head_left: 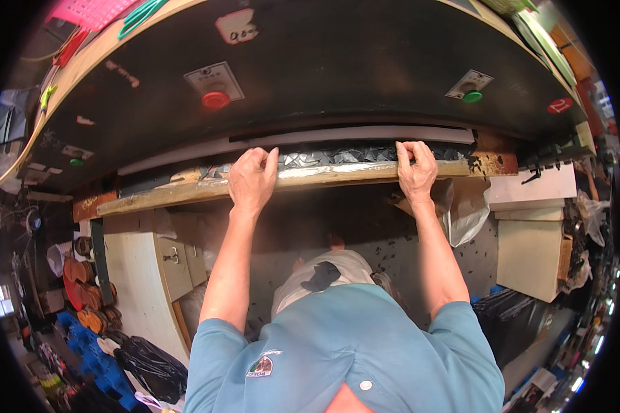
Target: The person places a black rubber sheet on a press, aligns an orange template, and repeatedly closes the press to emboss a pattern. After each cycle, the person removes the embossed sheet, peels away excess material, and repeats the process with a new sheet.
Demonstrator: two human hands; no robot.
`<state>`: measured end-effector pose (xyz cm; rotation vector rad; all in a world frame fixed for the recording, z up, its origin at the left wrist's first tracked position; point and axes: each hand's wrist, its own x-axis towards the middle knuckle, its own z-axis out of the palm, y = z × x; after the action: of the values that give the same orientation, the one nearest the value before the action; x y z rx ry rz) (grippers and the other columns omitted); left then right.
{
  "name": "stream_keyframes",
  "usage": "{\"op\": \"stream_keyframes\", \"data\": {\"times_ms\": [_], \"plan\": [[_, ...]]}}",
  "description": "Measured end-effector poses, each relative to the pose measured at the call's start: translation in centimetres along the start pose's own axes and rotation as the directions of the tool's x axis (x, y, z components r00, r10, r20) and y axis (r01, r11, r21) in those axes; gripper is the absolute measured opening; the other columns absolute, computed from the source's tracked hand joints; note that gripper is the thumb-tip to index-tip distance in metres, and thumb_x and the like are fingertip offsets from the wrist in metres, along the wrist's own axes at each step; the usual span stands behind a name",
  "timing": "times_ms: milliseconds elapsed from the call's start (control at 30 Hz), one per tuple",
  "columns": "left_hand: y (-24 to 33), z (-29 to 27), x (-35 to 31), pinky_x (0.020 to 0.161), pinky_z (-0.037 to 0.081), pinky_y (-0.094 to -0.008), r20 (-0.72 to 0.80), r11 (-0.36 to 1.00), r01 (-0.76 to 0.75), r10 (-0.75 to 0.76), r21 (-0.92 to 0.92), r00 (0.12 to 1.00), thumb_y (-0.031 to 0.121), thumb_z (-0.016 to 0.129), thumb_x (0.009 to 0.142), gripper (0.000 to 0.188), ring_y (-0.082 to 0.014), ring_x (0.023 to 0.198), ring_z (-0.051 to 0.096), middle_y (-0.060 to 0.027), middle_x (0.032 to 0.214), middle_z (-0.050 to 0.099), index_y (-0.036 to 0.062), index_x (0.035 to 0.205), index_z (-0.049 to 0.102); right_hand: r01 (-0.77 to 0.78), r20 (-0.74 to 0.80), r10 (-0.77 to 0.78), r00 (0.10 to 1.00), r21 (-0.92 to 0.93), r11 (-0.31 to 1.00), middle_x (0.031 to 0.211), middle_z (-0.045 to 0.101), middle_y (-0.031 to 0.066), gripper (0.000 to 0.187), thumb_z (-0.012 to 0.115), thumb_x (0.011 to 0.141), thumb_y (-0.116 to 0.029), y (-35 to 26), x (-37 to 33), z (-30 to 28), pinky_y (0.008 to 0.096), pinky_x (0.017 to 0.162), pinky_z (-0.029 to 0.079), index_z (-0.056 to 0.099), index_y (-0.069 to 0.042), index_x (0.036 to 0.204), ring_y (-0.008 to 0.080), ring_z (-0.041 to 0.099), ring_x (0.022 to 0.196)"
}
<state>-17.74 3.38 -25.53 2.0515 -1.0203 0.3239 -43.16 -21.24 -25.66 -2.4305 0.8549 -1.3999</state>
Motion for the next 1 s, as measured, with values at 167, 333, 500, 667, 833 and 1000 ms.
{"op": "stream_keyframes", "data": {"times_ms": [167, 333, 500, 667, 833, 1000], "plan": [[0.1, 0.1, -0.1, 0.065, 0.052, -0.0478, -0.005, 0.999, 0.023, -0.023, -0.029, 1.0, 0.025, 0.078, 0.095, 0.03, -0.037, 0.073, 0.068, -0.0135, 0.077, 0.069, 0.0049, 0.076, 0.068, -0.013, -0.004, 0.013, 1.0, -0.018, 1.0, 0.071, 0.062, 0.0049, 0.016, 0.081, 0.093, -0.013, 0.3, -0.4, 0.1, 0.0404, 0.069, 0.048, 0.068, -0.008, 0.084, 0.0262, 0.063, 0.069], [-0.3, 0.2, 0.4, 0.068, 0.053, -0.0485, 0.004, 0.998, -0.001, 0.001, -0.059, 1.0, 0.022, 0.077, 0.095, 0.029, -0.0373, 0.075, 0.068, -0.0152, 0.077, 0.068, 0.0029, 0.077, 0.067, 0.013, 0.027, -0.014, 1.0, 0.035, 0.999, 0.074, 0.062, 0.0055, 0.016, 0.08, 0.095, -0.011, 1.0, -0.2, 0.6, 0.0382, 0.07, 0.049, 0.068, -0.005, 0.086, 0.0236, 0.06, 0.069], [-0.3, 0.2, -0.1, 0.07, 0.052, -0.0493, 0.008, 0.995, 0.006, -0.005, -0.099, 1.0, 0.019, 0.078, 0.094, 0.028, -0.038, 0.077, 0.067, -0.0156, 0.077, 0.067, 0.0025, 0.076, 0.064, -0.183, 0.102, 0.171, 0.98, 0.13, 0.975, 0.076, 0.062, 0.0036, 0.018, 0.08, 0.098, -0.015, 1.3, -1.1, 0.1, 0.0311, 0.071, 0.049, 0.072, -0.001, 0.091, 0.0149, 0.056, 0.069], [0.2, -1.2, -4.1, 0.066, 0.05, -0.0473, -0.013, 0.993, -0.07, 0.069, -0.097, 0.998, 0.01, 0.081, 0.089, 0.027, -0.0379, 0.072, 0.064, -0.0152, 0.072, 0.062, 0.0035, 0.074, 0.059, -0.511, 0.177, 0.48, 0.859, 0.29, 0.809, 0.075, 0.058, -0.0066, 0.021, 0.079, 0.102, -0.02, -1.3, -3.0, -2.5, 0.0206, 0.063, 0.04, 0.074, -0.003, 0.092, 0.0034, 0.047, 0.069], [1.5, -3.8, -9.5, 0.063, 0.048, -0.047, 0.079, 0.994, -0.041, 0.05, -0.105, 0.996, 0.007, 0.083, 0.086, 0.029, -0.0357, 0.068, 0.06, -0.0132, 0.069, 0.058, 0.004, 0.073, 0.057, -0.556, 0.276, 0.486, 0.83, 0.328, 0.764, 0.079, 0.062, -0.006, 0.013, 0.074, 0.105, -0.018, -7.5, -4.3, -3.1, 0.0181, 0.061, 0.042, 0.073, -0.006, 0.098, 0.0023, 0.054, 0.071], [2.5, -7.6, -12.4, 0.067, 0.055, -0.0429, 0.109, 0.92, 0.105, -0.069, -0.376, 0.992, 0.005, 0.075, 0.093, 0.017, -0.0328, 0.073, 0.068, -0.0136, 0.077, 0.067, 0.0024, 0.078, 0.067, -0.334, 0.592, 0.094, 0.8, 0.31, 0.89, 0.145, 0.058, 0.0218, 0.085, 0.091, 0.082, -0.031, -16.2, -3.5, 3.2, 0.0436, 0.115, 0.048, 0.054, 0.004, 0.151, 0.0322, 0.06, 0.134]]}}
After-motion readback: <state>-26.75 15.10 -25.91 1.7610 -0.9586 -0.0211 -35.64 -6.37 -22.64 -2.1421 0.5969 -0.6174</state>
